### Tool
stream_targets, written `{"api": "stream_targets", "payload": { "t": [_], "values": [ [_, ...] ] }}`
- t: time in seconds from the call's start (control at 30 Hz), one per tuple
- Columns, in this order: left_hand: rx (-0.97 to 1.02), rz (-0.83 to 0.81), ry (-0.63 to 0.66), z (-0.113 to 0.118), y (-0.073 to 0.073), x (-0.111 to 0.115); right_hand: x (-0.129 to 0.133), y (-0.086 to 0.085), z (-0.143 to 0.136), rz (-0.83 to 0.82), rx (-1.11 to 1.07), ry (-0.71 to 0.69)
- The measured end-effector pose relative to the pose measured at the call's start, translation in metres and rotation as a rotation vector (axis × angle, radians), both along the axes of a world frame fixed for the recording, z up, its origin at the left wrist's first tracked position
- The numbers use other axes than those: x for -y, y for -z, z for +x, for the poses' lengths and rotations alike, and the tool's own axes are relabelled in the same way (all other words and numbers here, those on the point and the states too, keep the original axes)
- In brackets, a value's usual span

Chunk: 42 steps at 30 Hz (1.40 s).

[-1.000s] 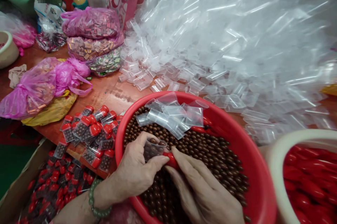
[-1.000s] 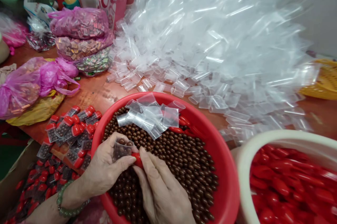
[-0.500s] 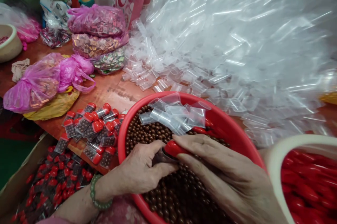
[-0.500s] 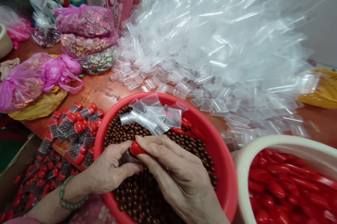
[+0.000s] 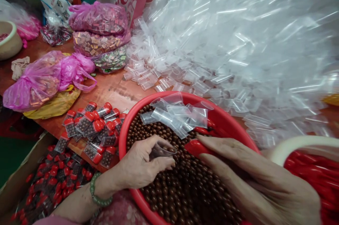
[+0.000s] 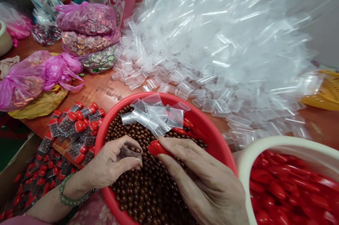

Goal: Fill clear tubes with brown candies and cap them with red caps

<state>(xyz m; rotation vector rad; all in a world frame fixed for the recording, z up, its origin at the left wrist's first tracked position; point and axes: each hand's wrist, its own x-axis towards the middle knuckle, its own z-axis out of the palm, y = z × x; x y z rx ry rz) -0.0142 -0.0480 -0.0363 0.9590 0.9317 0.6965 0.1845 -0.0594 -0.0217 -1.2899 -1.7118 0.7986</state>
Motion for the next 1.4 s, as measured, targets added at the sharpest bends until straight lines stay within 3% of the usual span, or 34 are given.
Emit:
{"api": "stream_targets", "payload": {
  "t": [0.17,0.47,0.63,0.77,0.93,1.07,1.2,1.3,1.4],
  "values": [
    [0.127,0.030,0.006,0.000,0.001,0.000,-0.006,-0.011,-0.032,0.064,-0.036,-0.060],
    [0.132,-0.013,0.010,-0.001,0.001,0.001,-0.002,0.002,-0.041,0.131,-0.043,0.067],
    [0.242,-0.107,0.041,-0.003,0.005,-0.004,-0.003,0.003,-0.038,-0.038,-0.142,0.154],
    [0.481,-0.231,0.031,-0.007,0.014,-0.010,-0.007,0.008,-0.032,-0.209,-0.245,0.293],
    [0.667,-0.390,0.092,-0.009,0.023,-0.014,-0.009,-0.001,-0.030,-0.217,-0.248,0.314],
    [0.646,-0.390,0.078,-0.009,0.021,-0.015,-0.013,-0.014,-0.035,-0.208,-0.283,0.270],
    [0.570,-0.332,0.057,-0.008,0.017,-0.013,-0.017,-0.015,-0.035,-0.212,-0.299,0.247],
    [0.441,-0.232,0.121,-0.007,0.016,-0.010,-0.015,-0.014,-0.032,-0.194,-0.308,0.292],
    [0.438,-0.200,0.209,-0.008,0.017,-0.008,-0.008,-0.016,-0.029,-0.196,-0.291,0.323]
  ]
}}
